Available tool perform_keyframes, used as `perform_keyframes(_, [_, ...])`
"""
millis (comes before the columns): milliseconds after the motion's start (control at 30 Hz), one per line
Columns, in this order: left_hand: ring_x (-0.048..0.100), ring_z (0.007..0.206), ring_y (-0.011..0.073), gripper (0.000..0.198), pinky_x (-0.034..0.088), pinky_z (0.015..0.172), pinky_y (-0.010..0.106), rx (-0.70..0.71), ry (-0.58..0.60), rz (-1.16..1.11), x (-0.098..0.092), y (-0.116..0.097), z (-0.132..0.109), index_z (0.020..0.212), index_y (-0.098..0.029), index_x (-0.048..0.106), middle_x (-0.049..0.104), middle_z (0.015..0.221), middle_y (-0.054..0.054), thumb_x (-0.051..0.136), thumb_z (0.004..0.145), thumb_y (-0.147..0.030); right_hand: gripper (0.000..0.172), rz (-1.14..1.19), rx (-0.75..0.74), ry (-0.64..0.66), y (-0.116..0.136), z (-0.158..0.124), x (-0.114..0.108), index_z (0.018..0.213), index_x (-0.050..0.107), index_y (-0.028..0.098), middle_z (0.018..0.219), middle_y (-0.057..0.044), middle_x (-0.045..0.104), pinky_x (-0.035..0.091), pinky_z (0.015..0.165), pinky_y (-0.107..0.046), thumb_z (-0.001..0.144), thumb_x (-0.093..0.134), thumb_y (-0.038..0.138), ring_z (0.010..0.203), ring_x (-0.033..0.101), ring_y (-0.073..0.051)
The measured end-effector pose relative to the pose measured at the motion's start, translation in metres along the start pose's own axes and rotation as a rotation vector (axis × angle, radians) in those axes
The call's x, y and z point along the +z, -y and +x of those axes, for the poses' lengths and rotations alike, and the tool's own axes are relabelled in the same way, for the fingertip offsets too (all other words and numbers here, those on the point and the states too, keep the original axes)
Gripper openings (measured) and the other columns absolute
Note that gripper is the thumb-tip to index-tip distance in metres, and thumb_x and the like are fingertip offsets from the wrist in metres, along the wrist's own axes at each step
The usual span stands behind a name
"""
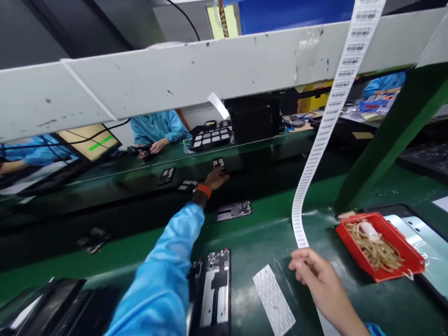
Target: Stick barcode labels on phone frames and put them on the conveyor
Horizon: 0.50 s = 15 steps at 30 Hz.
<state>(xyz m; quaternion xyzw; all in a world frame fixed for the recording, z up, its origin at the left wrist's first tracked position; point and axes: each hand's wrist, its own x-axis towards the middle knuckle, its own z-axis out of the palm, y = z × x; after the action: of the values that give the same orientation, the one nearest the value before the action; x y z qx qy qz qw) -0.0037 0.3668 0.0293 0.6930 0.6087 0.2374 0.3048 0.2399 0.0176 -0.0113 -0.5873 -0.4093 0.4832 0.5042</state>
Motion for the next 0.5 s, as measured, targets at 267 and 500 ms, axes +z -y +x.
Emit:
perform_keyframes(267, [0.055,0.118,0.039,0.076,0.042,0.097,0.039,0.278,0.363,0.441,0.027,-0.006,-0.082,0.114,-0.015,0.066,0.062,0.126,0.018,0.087,0.042,-0.03,0.026,-0.033,-0.14,0.038,-0.002,0.005,0.009,0.084,0.064,0.02,0.072,-0.004,0.068,0.046,0.06,-0.031,0.081,0.064,0.046,0.061,0.059,-0.017])
perform_keyframes(500, [0.059,0.11,0.036,0.075,0.044,0.094,0.041,0.398,0.142,0.443,0.049,-0.067,-0.189,0.13,-0.013,0.049,0.053,0.128,0.019,0.075,0.066,-0.041,0.032,0.02,-0.229,0.007,-0.009,0.007,0.013,0.109,0.059,0.017,0.095,-0.009,0.07,0.052,0.064,-0.032,0.084,0.062,0.038,0.076,0.065,-0.02])
